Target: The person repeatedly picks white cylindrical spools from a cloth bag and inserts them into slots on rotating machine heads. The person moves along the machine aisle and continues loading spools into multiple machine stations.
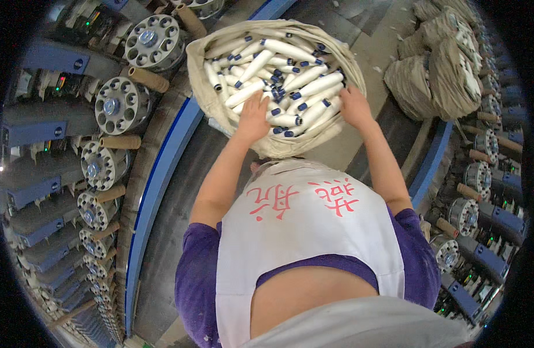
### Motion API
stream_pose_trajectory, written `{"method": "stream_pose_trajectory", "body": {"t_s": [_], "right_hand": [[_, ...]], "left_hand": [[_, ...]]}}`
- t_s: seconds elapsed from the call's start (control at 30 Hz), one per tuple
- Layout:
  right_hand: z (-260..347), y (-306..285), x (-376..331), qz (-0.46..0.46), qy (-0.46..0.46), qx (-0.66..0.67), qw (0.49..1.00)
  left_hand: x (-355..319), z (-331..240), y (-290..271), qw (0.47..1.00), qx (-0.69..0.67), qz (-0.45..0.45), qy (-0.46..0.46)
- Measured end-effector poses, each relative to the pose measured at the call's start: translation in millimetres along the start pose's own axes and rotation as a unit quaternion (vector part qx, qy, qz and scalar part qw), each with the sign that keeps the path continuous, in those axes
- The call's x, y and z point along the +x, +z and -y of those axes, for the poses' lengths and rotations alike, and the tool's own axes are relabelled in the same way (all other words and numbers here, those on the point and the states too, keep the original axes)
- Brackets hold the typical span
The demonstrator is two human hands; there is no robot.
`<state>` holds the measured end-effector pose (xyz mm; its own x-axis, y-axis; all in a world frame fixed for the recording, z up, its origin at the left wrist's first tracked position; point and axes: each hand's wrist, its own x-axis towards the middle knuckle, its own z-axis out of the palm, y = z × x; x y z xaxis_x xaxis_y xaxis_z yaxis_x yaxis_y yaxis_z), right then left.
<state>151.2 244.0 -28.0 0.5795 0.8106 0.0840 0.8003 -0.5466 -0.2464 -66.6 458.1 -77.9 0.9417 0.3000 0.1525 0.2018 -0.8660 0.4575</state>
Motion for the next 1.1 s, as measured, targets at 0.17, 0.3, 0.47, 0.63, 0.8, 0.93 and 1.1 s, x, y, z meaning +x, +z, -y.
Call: {"method": "stream_pose_trajectory", "body": {"t_s": [0.17,0.3,0.47,0.63,0.8,0.93,1.1], "right_hand": [[2,24,23,-0.07,-0.037,0.0,0.997],[-3,39,45,0.024,0.033,0.007,0.999],[-5,37,49,0.06,0.014,0.028,0.998],[-8,29,55,0.046,0.015,0.049,0.998],[-27,9,71,0.065,-0.046,0.144,0.986],[-33,-17,69,0.061,-0.068,0.326,0.941],[-3,-44,54,-0.062,0.0,0.453,0.889]], "left_hand": [[15,6,3,0.997,0.068,-0.008,-0.025],[22,-24,-3,0.998,0.064,0.008,-0.011],[47,-65,-2,0.991,-0.082,0.09,-0.052],[65,-72,2,0.983,-0.032,0.151,-0.097],[57,-77,-13,0.992,-0.09,-0.049,-0.077],[35,-66,-71,0.924,-0.295,-0.219,-0.105],[-19,-16,-139,0.693,-0.677,-0.242,-0.044]]}}
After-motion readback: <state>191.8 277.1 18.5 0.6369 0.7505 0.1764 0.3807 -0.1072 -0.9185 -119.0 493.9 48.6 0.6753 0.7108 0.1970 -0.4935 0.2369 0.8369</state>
